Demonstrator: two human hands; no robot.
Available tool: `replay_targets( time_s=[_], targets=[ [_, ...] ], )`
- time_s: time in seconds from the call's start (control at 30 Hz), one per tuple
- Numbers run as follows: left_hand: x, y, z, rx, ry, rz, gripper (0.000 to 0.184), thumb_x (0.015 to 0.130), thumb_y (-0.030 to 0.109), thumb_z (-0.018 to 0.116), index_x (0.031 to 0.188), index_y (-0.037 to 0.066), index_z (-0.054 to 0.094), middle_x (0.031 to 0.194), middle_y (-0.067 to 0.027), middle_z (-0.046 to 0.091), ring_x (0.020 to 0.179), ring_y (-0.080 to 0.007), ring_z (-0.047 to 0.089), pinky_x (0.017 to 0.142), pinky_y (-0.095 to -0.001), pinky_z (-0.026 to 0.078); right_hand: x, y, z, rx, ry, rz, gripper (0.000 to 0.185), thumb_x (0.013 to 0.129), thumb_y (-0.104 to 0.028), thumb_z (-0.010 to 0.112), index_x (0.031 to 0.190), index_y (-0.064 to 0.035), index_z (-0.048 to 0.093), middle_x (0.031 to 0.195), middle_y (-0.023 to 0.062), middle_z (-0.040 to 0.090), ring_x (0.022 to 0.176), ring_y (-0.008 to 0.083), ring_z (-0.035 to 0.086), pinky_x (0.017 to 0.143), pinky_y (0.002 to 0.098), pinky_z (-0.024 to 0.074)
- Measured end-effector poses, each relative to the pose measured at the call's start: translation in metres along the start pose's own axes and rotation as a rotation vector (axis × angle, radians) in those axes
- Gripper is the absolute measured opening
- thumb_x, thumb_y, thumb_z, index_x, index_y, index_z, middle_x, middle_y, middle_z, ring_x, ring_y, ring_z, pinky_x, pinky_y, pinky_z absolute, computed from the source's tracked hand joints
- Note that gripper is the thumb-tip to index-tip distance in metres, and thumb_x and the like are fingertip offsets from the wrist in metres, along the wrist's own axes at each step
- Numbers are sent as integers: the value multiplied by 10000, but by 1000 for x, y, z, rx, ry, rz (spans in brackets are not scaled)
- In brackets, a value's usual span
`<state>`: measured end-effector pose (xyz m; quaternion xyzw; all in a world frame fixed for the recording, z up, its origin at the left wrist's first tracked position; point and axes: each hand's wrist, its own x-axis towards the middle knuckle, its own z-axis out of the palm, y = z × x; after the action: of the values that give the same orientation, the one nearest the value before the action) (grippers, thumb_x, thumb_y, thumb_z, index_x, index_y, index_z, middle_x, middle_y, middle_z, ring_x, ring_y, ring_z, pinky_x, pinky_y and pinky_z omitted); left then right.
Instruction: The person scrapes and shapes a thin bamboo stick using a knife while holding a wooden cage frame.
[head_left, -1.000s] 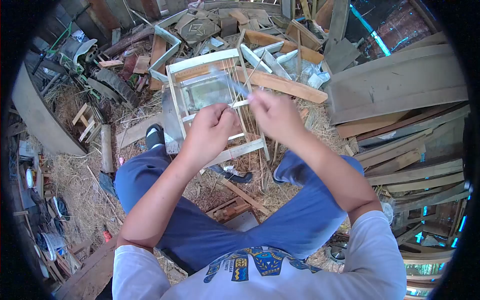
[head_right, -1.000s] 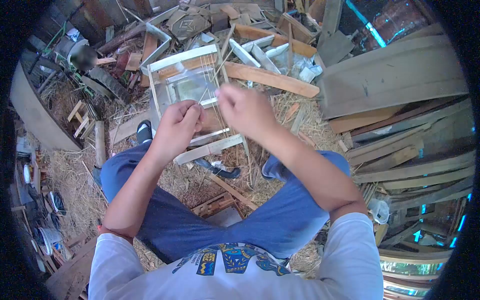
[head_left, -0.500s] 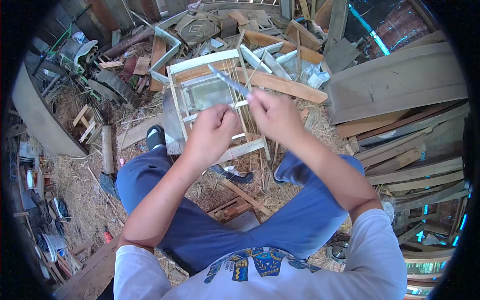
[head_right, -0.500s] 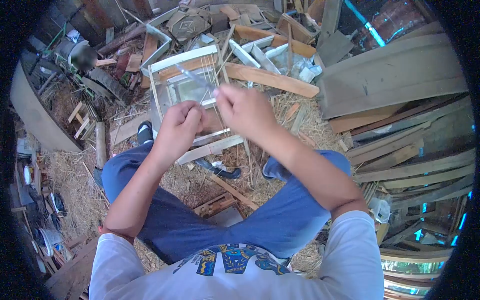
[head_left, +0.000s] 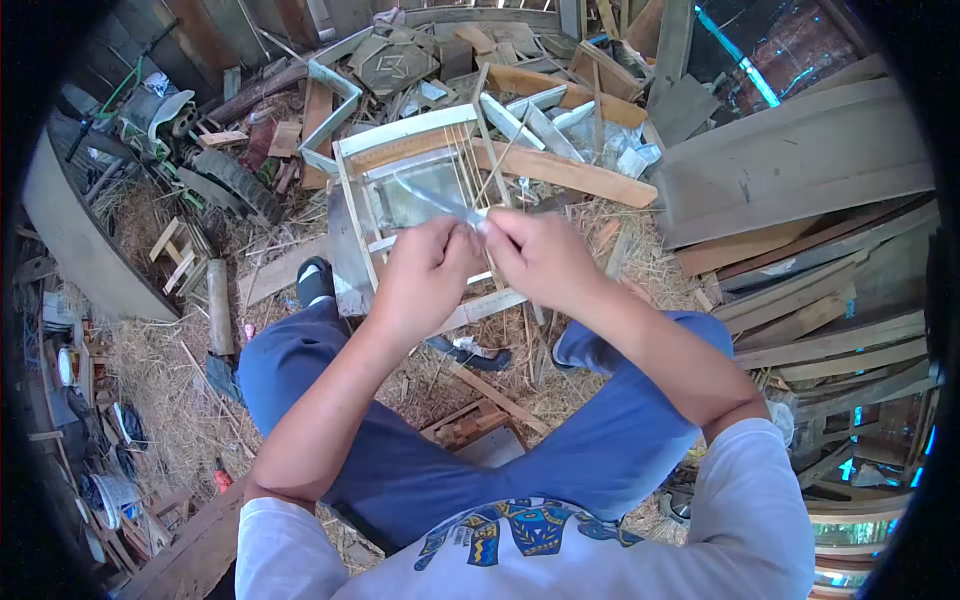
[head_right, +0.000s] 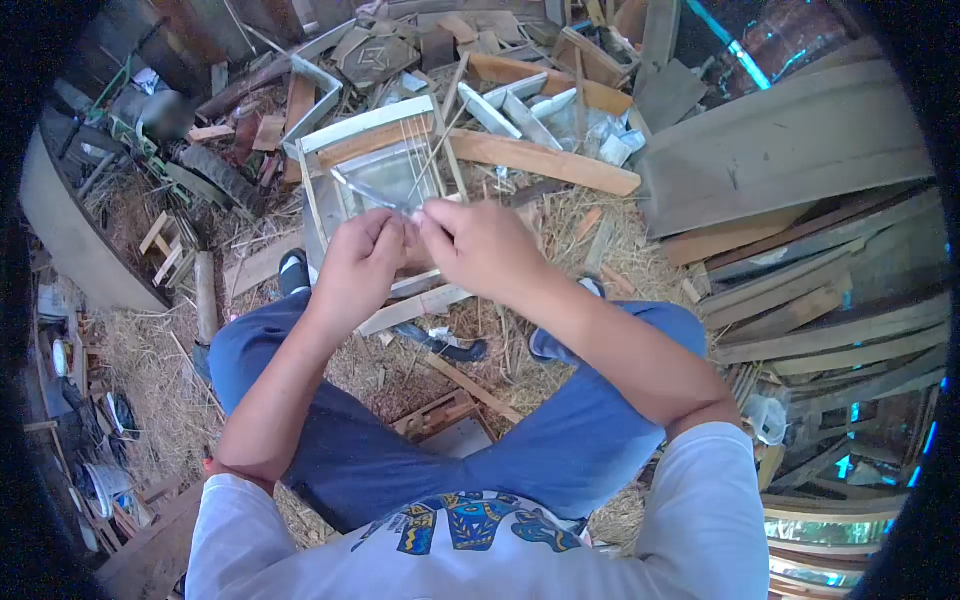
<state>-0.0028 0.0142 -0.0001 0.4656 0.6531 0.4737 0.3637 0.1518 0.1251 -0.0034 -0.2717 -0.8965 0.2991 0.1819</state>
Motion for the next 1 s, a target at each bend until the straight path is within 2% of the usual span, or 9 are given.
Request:
replay_targets(
  time_s=[0.1, 0.23, 0.4, 0.43, 0.53, 0.63, 0.77, 0.9, 1.0],
  targets=[
    [2, -2, -3, -52, -6, -25, 281, 1080, 159, 502, 919, -16, 652, 750, -3, 575, 705, -78, 500, 634, -280, 418, 18, 5, -19, 87, 36, 217, 272, 1043, -304, 596, 901, -89, 685, 694, 195, 657, 652, 430, 671, 589, 518, 505],
    [-2, 1, 2, -183, 18, -74, 271, 1065, 150, 501, 922, -18, 658, 752, 7, 566, 705, -71, 496, 624, -261, 405, -2, -4, 3, 64, 31, -13, 309, 1057, -321, 590, 885, -78, 673, 700, 191, 663, 661, 424, 676, 572, 508, 503],
    [1, -3, -4, -167, -27, -98, 254, 1020, 130, 494, 904, -23, 660, 752, 9, 560, 691, -61, 485, 601, -256, 380, 13, 4, -15, -22, 90, 196, 287, 1051, -311, 583, 889, -87, 663, 698, 198, 666, 671, 424, 684, 583, 523, 514],
    [2, 0, -4, -161, -24, -112, 252, 1006, 127, 490, 897, -24, 661, 754, 7, 561, 686, -60, 482, 595, -259, 375, 5, 5, -4, 1, 100, 0, 293, 1052, -319, 589, 899, -81, 661, 687, 194, 663, 650, 419, 682, 570, 510, 516],
    [4, -5, -1, -213, 7, -85, 261, 1011, 129, 490, 891, -28, 662, 740, 4, 557, 674, -61, 481, 586, -270, 374, 5, 5, -4, -22, 25, -70, 280, 1057, -280, 599, 917, -45, 656, 680, 190, 627, 585, 359, 634, 565, 445, 482],
    [5, -4, -9, -125, -27, -93, 260, 1018, 127, 497, 902, -32, 667, 725, 8, 557, 662, -66, 485, 578, -277, 380, 12, 14, -11, 4, 40, 225, 207, 1035, -247, 617, 926, -78, 670, 732, 205, 659, 665, 417, 671, 587, 470, 507],
    [3, -13, -4, -133, 76, -13, 271, 1034, 137, 515, 891, -32, 672, 693, 13, 555, 633, -71, 476, 567, -287, 371, -2, 9, 1, -79, 25, -89, 265, 1059, -277, 607, 918, -62, 669, 686, 184, 628, 601, 352, 645, 575, 447, 481],
    [0, 0, -6, 131, 114, 14, 294, 1052, 163, 542, 895, -41, 683, 644, -40, 550, 610, -94, 485, 571, -311, 392, 17, 22, -17, 43, 64, 218, 197, 1025, -294, 627, 1009, -122, 722, 733, 197, 685, 676, 426, 692, 604, 523, 529],
    [1, 1, -5, 204, 159, 56, 284, 1054, 165, 561, 912, -48, 686, 640, -112, 565, 593, -114, 500, 571, -339, 415, -2, 6, 0, -89, 47, -61, 258, 1039, -325, 622, 967, -99, 723, 743, 194, 693, 663, 413, 696, 586, 510, 519]
  ],
)
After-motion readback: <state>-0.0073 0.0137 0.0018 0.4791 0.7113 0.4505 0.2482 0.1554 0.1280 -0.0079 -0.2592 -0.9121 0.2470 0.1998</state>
